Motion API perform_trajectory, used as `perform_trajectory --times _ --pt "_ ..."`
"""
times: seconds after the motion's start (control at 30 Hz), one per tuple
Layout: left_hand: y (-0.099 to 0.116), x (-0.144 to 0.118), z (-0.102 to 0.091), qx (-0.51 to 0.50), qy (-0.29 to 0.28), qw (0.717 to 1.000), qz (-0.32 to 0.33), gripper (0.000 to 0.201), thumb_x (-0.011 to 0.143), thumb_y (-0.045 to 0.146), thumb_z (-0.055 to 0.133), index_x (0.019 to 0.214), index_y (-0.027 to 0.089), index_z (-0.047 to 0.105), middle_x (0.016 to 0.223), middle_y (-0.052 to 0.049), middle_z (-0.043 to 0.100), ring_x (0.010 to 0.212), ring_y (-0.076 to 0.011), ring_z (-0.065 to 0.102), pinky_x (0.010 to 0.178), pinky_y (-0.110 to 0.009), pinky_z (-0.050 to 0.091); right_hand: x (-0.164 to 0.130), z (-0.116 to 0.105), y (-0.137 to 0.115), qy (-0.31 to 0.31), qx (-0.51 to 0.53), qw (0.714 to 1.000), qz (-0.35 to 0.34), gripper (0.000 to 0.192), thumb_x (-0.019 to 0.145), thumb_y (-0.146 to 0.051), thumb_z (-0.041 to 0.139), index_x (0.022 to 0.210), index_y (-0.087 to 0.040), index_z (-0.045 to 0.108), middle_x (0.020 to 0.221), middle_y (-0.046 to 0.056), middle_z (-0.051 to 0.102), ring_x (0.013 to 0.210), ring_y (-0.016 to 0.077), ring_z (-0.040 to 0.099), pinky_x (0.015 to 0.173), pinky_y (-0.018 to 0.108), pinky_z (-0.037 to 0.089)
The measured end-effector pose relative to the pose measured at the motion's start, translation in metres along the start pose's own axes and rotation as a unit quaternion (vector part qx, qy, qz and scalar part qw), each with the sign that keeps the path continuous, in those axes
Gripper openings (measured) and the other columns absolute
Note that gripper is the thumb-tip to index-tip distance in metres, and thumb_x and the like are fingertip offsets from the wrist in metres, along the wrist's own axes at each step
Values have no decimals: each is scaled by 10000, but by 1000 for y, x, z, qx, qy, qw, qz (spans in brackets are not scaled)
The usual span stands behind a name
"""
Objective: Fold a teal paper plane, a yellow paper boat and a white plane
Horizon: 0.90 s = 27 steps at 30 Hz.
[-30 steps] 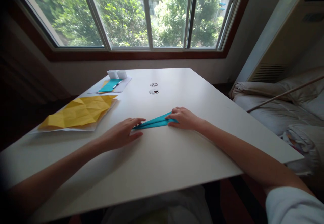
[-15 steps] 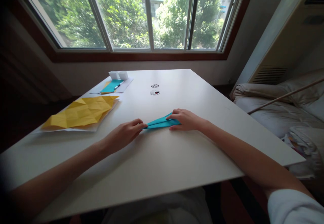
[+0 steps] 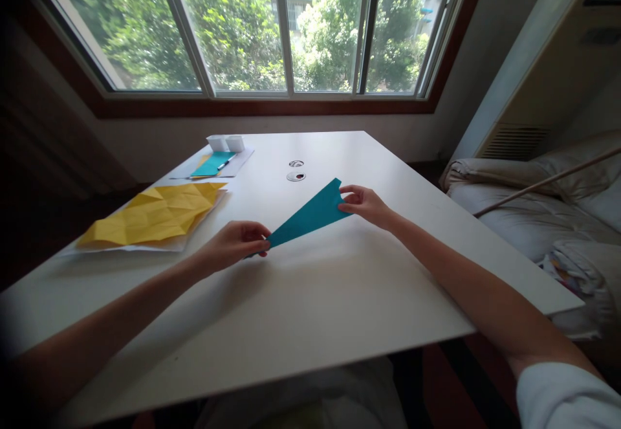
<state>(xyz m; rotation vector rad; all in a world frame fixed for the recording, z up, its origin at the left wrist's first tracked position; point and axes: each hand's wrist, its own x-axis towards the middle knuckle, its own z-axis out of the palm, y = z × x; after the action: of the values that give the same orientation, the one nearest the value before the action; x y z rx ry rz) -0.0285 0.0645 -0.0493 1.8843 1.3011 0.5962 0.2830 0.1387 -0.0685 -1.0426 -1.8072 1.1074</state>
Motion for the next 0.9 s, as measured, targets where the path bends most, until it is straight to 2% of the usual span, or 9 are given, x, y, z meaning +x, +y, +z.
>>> perform_trajectory --times 0.13,0.23,0.37,0.43,0.53,0.6,0.67,0.77,0.9 --pt "10 -5 7 118 -43 991 41 324 740 431 512 612 150 609 564 8 552 540 -110 480 508 -216 359 0 12 -6 -26 -51 998 33 499 707 -378 670 1138 -171 526 869 62 674 795 187 638 758 390 519" --pt "15 -7 14 183 -58 980 43 336 746 423 480 562 159 576 516 21 488 504 -100 414 475 -215 301 1 24 -5 17 -166 986 15 477 722 -345 652 1153 -183 529 895 65 675 829 196 632 804 391 496" --pt "14 -6 21 243 -32 969 19 301 739 411 478 586 176 589 560 7 540 532 -120 459 485 -221 301 -2 36 -5 63 -296 952 -47 382 774 -314 578 1136 -194 552 1060 75 641 1000 219 578 896 397 439" --pt "14 -6 22 265 -13 964 4 292 743 413 474 607 187 602 598 -4 579 553 -137 493 489 -229 303 -9 43 -12 20 -343 934 -95 351 811 -327 532 1139 -206 564 1154 78 601 1099 230 522 942 401 401" --pt "13 -8 25 291 11 957 -3 288 755 416 464 630 203 611 642 -16 613 580 -156 525 486 -238 294 -27 60 -27 -122 -387 899 -167 432 870 -409 440 1265 -238 477 1340 65 461 1256 235 377 1036 431 280" --pt "12 -9 27 305 25 952 -6 290 762 423 457 636 211 609 655 -18 622 590 -162 534 483 -240 283 -39 72 -36 -207 -403 872 -184 490 890 -450 385 1340 -255 386 1415 57 358 1312 241 287 1079 471 160" --pt "12 -9 29 314 31 949 -11 292 763 433 459 636 213 603 663 -19 628 592 -164 537 478 -241 274 -48 82 -41 -261 -402 859 -182 557 898 -489 330 1396 -246 277 1444 67 294 1335 234 237 1092 480 81" --pt "11 -8 31 310 27 950 -14 288 754 440 474 639 208 600 672 -19 634 591 -160 538 478 -240 276 -52 87 -39 -292 -397 857 -153 642 889 -551 266 1430 -225 150 1475 83 180 1352 234 183 1088 506 23" --pt "10 -5 31 301 11 953 -17 283 747 440 477 645 207 599 664 -11 627 581 -154 531 482 -238 284 -39 78 -29 -275 -405 864 -121 653 884 -577 228 1430 -230 139 1483 71 147 1355 247 167 1078 534 -11"
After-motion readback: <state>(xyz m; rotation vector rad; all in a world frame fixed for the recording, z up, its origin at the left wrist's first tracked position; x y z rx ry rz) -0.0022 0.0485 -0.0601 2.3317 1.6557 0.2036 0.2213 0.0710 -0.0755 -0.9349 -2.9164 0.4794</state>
